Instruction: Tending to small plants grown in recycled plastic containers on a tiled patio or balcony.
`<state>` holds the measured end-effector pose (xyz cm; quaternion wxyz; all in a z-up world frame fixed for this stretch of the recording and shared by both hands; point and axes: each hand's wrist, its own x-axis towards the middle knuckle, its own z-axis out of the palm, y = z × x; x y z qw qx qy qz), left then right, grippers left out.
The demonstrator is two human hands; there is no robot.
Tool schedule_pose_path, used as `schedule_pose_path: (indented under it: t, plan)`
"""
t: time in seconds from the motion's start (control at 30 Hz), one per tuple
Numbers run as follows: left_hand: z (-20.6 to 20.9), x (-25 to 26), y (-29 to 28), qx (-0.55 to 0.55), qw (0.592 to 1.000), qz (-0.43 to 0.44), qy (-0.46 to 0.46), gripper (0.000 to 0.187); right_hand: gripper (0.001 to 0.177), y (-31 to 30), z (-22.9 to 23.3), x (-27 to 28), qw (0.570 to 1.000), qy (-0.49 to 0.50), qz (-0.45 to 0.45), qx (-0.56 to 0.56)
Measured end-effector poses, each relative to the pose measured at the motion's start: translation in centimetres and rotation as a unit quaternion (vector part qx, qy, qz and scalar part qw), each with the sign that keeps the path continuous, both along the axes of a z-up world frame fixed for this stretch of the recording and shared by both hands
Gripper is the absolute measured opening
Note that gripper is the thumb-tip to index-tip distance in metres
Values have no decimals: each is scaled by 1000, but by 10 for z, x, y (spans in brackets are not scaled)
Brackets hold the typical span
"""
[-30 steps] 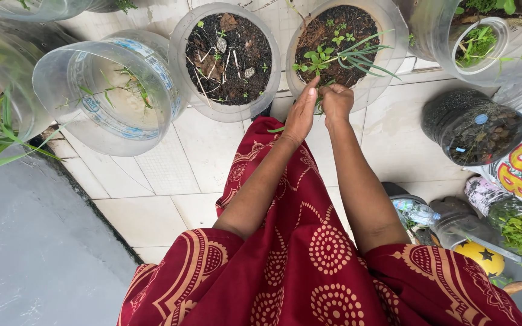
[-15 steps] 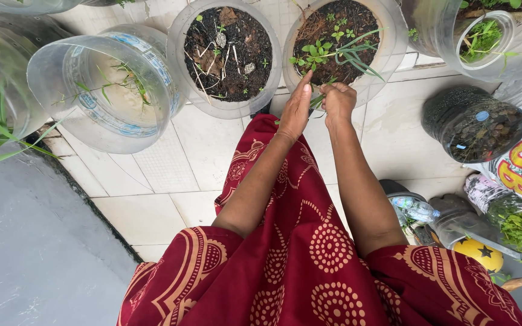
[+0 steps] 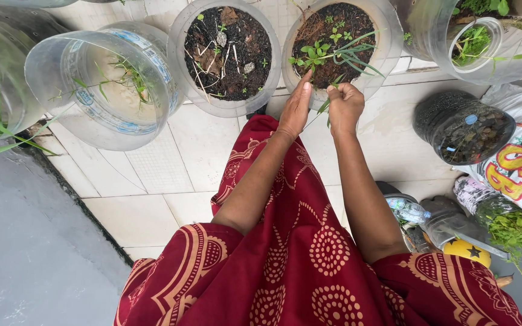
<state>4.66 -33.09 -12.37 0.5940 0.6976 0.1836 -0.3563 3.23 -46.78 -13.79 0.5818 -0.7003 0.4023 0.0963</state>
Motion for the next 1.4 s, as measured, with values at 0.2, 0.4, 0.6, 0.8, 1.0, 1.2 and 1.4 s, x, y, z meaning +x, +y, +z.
schedule_pose_path:
  t: [0.2, 0.4, 0.6, 0.8, 1.0, 1.2, 1.4]
  plan:
    - [5, 0, 0, -6, 1000, 13, 3, 74, 14, 10, 31, 15, 990, 33, 81, -115]
    - [10, -1, 3, -5, 1000, 17, -12, 74, 16, 7, 35, 11, 989, 10, 95, -110]
    - [24, -3, 4, -6, 999, 23, -28, 72, 16, 5, 52, 7, 976, -2, 144, -166]
    - [51, -3, 7, -24, 996, 46, -75, 67, 11, 7, 85, 10, 977, -24, 137, -163]
    - [85, 0, 10, -44, 989, 70, -122, 65, 12, 10, 111, 14, 973, -38, 138, -184]
    - [127, 4, 20, -40, 984, 61, -161, 62, 16, 27, 139, 20, 964, -55, 146, -214]
    - [168, 4, 54, -38, 972, 85, -213, 60, 13, 70, 181, 30, 966, -114, 167, -159]
